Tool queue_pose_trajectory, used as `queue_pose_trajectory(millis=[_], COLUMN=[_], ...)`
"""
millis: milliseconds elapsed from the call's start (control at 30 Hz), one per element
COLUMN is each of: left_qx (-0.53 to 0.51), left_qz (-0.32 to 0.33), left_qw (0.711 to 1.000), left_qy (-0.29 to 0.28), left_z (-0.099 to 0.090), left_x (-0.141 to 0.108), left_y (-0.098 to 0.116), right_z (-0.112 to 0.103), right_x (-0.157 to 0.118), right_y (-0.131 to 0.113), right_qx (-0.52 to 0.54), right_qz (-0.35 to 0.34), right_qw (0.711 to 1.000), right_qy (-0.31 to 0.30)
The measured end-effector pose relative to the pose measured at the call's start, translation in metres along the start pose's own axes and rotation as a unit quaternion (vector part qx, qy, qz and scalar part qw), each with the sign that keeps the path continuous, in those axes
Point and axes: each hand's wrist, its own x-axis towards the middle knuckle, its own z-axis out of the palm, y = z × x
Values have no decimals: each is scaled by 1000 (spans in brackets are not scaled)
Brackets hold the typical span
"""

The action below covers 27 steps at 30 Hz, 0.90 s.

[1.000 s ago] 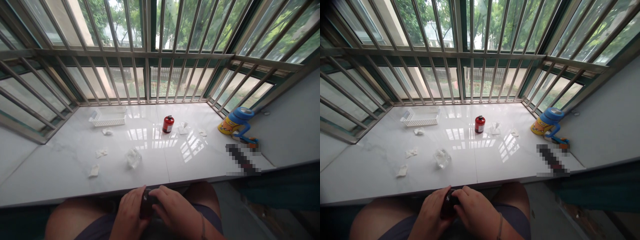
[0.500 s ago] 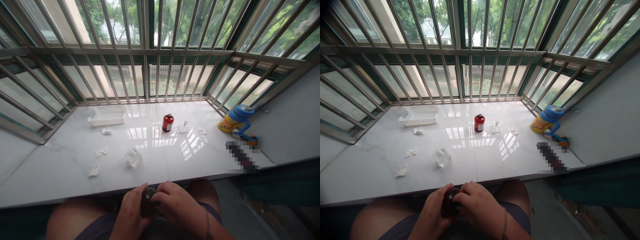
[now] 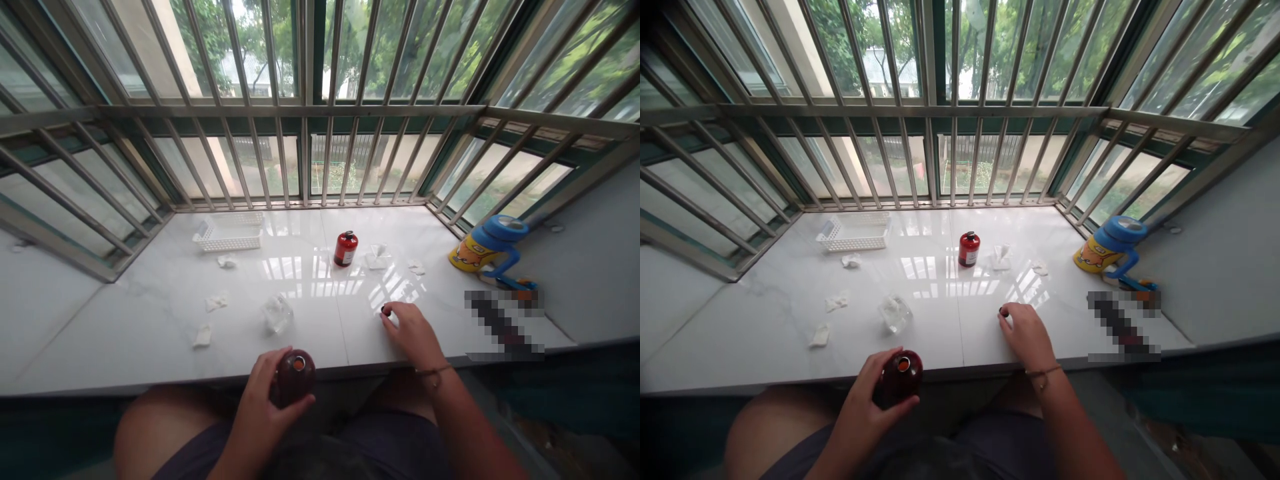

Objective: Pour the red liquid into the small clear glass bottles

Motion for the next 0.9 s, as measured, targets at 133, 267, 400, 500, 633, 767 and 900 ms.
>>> queue_pose_trajectory(millis=[133, 267, 400, 500, 633, 767, 900], left_qx=[-23, -61, -92, -93, -65, -20, 68], left_qz=[6, 2, 22, 32, 40, 95, 184], left_qw=[1000, 997, 995, 995, 997, 995, 974], left_qy=[-19, -49, -43, -31, -17, 21, 114], left_z=[11, 31, 56, 75, 90, 84, 55], left_x=[20, 51, 86, 106, 117, 105, 78], left_y=[4, 15, 25, 27, 24, 18, 9], right_z=[3, -5, -10, -7, 1, 4, 0], right_x=[11, 16, 7, -10, -40, -59, -59], right_y=[50, 71, 68, 50, 14, -18, -40], right_qx=[-46, -62, -50, -30, 2, 48, 108], right_qz=[59, 73, 60, 46, 21, -4, -31], right_qw=[996, 993, 992, 992, 994, 995, 992], right_qy=[43, 74, 104, 115, 105, 91, 65])
